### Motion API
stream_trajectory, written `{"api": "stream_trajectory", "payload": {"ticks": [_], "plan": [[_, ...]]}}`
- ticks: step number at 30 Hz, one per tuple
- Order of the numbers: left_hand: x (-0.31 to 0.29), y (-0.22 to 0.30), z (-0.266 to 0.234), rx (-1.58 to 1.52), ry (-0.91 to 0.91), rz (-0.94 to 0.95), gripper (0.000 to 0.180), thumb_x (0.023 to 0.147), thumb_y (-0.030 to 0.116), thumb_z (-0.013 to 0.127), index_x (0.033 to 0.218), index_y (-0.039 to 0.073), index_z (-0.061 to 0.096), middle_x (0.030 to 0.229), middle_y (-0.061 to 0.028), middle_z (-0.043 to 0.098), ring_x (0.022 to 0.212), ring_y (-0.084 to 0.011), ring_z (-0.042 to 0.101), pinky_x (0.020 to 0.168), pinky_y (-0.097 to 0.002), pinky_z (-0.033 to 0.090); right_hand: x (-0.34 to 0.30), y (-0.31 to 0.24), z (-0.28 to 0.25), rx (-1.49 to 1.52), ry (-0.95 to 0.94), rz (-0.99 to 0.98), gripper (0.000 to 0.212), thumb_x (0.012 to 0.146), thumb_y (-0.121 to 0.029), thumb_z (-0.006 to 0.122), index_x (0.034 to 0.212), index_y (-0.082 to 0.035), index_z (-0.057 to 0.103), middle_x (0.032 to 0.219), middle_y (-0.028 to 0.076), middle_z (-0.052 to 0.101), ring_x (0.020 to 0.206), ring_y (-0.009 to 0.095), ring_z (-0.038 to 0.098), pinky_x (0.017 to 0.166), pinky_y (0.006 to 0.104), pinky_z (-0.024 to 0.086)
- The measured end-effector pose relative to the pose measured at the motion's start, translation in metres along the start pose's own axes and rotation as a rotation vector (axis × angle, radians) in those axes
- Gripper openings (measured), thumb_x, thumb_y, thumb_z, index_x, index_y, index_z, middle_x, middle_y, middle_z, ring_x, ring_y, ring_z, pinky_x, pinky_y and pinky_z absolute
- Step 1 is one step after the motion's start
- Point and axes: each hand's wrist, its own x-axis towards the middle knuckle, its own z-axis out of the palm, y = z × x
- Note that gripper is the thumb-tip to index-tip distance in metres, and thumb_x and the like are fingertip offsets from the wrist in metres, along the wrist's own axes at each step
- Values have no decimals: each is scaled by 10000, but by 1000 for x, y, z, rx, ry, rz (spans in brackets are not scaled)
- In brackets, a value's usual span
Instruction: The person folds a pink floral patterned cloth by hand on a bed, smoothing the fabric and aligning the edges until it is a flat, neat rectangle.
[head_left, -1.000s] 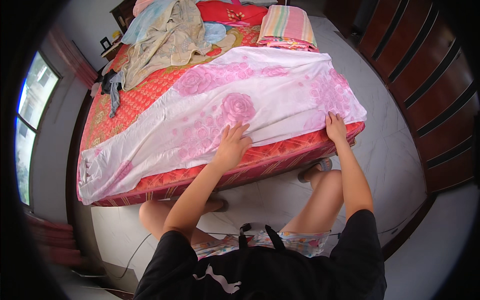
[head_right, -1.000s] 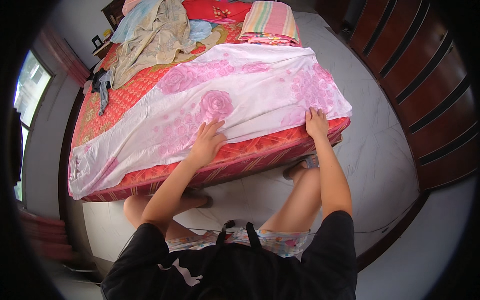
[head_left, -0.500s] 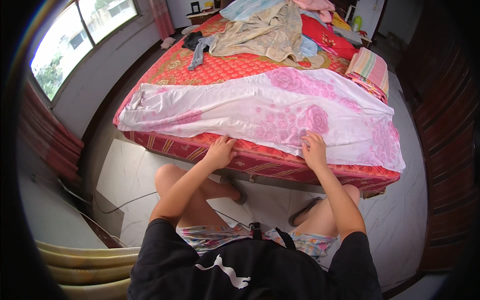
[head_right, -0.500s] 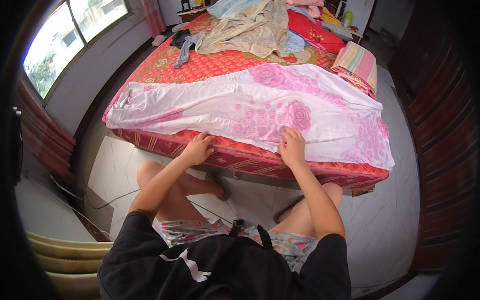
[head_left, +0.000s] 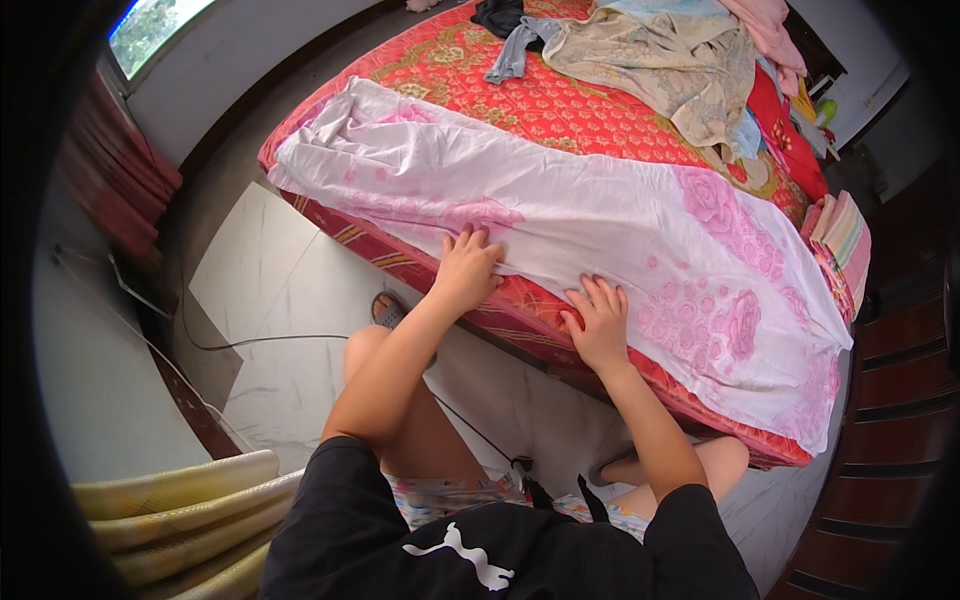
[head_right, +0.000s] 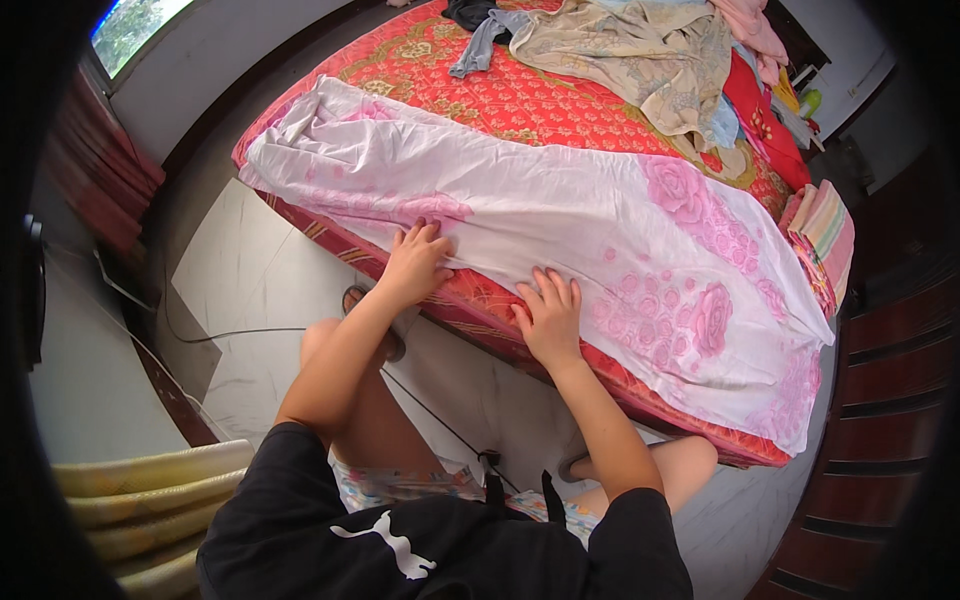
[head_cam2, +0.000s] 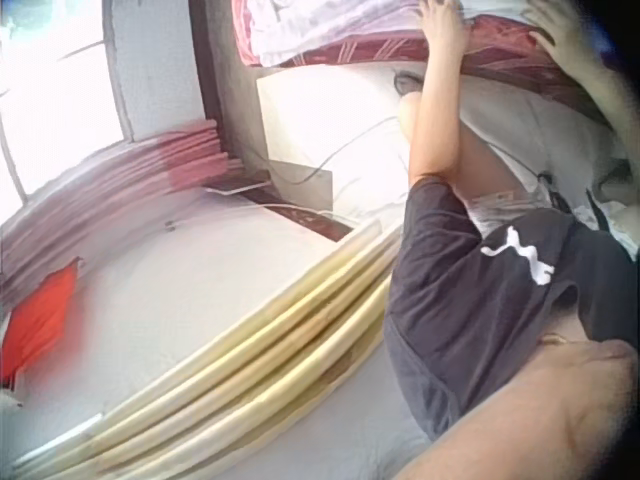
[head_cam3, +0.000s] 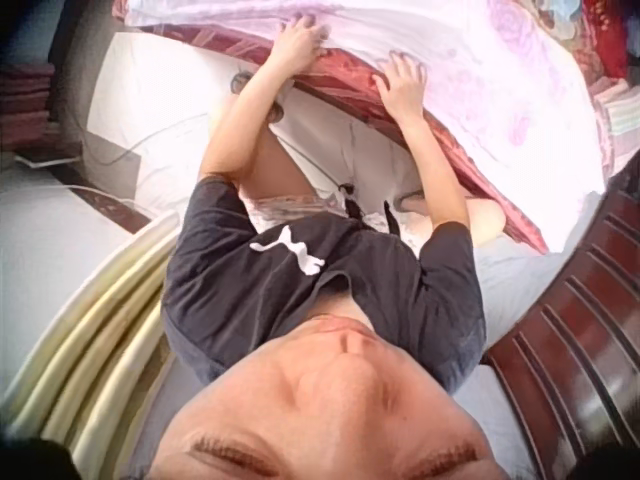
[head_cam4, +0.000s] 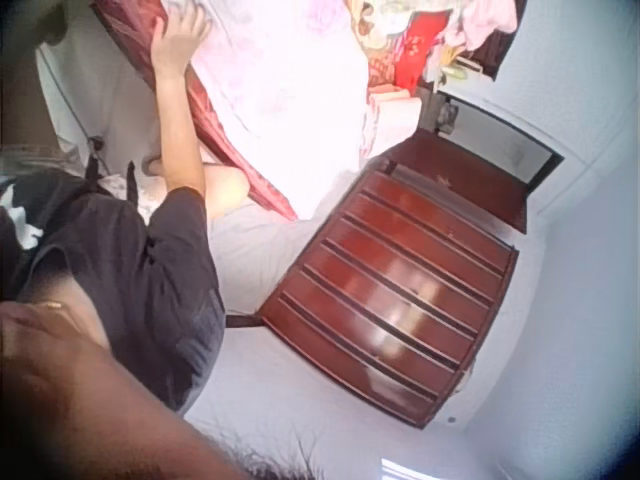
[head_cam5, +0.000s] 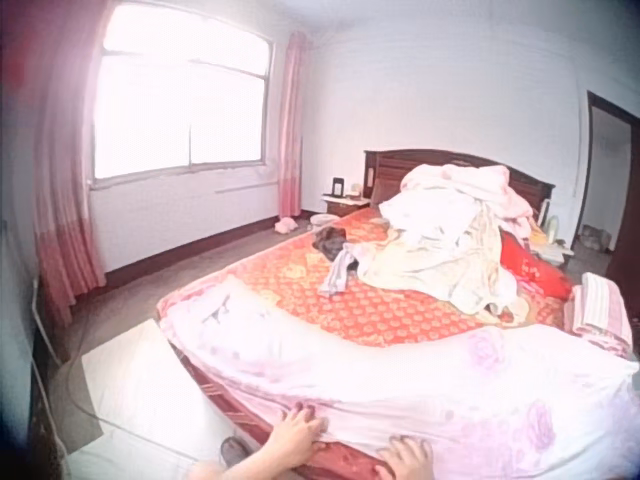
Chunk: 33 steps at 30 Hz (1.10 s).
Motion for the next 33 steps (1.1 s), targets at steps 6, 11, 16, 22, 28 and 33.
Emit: {"api": "stream_trajectory", "payload": {"ticks": [6, 11, 16, 22, 28, 33], "plan": [[25, -31, -7, -121, -110, 157, 157, 760, 144, 643, 884, 87, 567, 1014, -87, 566, 1052, -292, 504, 872, -470, 359, 29, -22, 26, -36, 143, 65, 152, 791, -99, 636, 931, -52, 604, 1208, 116, 542, 1156, 309, 476, 1013, 505, 298], [37, -60, -26, -317, -62, 215, 94, 762, 148, 630, 787, 71, 583, 884, -83, 588, 952, -282, 532, 819, -424, 383, 19, -57, 5, 42, 159, 83, 113, 777, -67, 624, 879, -48, 580, 1196, 123, 536, 1178, 321, 461, 1022, 534, 279], [57, -100, -32, -429, 115, 308, 93, 748, 65, 617, 836, 43, 599, 813, -93, 587, 874, -295, 548, 771, -380, 439, 6, -69, 3, -14, 72, 174, 91, 746, -63, 631, 817, -47, 577, 1187, 111, 548, 1185, 310, 461, 1047, 541, 248], [85, -165, -71, -264, 411, 165, 106, 759, 62, 602, 863, 42, 612, 902, -91, 624, 900, -306, 549, 804, -386, 441, 58, -126, 47, 134, 223, 305, 286, 805, -131, 599, 1081, -58, 602, 1282, 115, 516, 1212, 288, 449, 1069, 494, 235], [102, -276, -100, -109, 552, 30, 230, 759, 130, 607, 979, 63, 602, 1050, -112, 591, 1040, -314, 517, 923, -436, 373, 90, -143, 109, -236, 202, 520, 352, 862, -245, 516, 1187, -130, 589, 1330, 86, 493, 1262, 273, 397, 1054, 476, 234], [105, -346, -125, 190, 431, -457, 476, 798, 331, 610, 1183, 59, 544, 1274, -150, 497, 1249, -319, 402, 1027, -473, 299, 91, -140, 117, -351, 269, 573, 373, 814, -165, 500, 1173, -141, 596, 1323, 80, 500, 1253, 267, 408, 1047, 456, 261]]}}
